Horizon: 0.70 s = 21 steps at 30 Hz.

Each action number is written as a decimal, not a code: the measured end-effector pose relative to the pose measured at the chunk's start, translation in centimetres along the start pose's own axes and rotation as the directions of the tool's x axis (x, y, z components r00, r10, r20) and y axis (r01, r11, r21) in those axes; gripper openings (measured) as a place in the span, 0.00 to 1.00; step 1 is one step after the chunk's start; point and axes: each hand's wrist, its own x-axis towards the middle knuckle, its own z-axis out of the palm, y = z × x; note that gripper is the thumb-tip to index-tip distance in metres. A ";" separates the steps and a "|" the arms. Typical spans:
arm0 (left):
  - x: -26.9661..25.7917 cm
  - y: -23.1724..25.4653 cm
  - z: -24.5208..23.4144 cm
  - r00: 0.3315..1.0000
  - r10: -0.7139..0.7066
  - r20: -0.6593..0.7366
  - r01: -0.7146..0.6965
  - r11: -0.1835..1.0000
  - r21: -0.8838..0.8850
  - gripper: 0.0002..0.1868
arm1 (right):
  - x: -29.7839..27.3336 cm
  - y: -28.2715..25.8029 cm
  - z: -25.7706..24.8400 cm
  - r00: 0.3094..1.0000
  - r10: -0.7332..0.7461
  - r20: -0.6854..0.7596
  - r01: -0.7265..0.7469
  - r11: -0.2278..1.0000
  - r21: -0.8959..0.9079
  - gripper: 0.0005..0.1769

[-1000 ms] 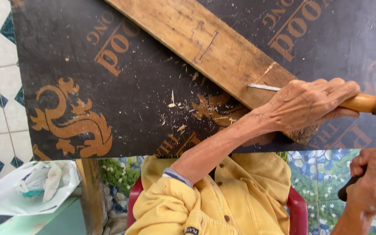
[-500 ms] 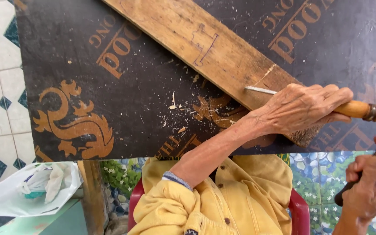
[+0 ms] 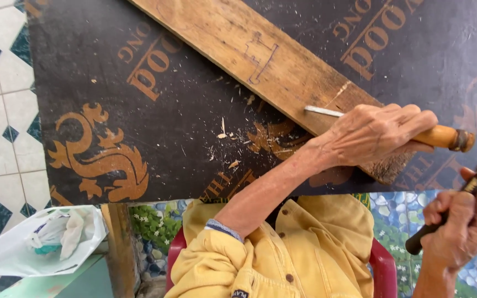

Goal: Using a chisel and hammer to carve a mark into a wooden plank on a workbench, then wiping the area with a cloth.

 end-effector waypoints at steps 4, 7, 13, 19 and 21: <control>0.1 1.3 0.8 0.993 0.072 -0.090 -0.071 0.997 0.004 0.10 | 0.0 1.0 -1.7 0.999 0.046 -0.011 -0.046 0.999 -0.028 0.20; 0.8 1.7 2.0 0.979 0.105 -0.176 -0.099 0.994 0.044 0.12 | -0.2 2.3 -2.9 0.999 0.032 -0.028 -0.034 0.998 -0.061 0.22; 1.5 1.6 3.0 0.980 0.054 -0.193 -0.042 0.997 0.066 0.12 | -0.5 2.3 -2.9 0.998 0.063 -0.026 -0.064 0.996 -0.055 0.20; 1.7 1.3 3.3 0.980 0.048 -0.192 -0.035 0.997 0.070 0.14 | -1.0 3.4 -3.2 0.999 0.044 -0.019 -0.046 0.996 -0.081 0.18; 1.8 1.1 2.8 0.980 0.060 -0.190 -0.045 0.996 0.083 0.13 | -0.9 3.3 -3.0 1.000 0.029 -0.009 -0.029 0.995 -0.093 0.21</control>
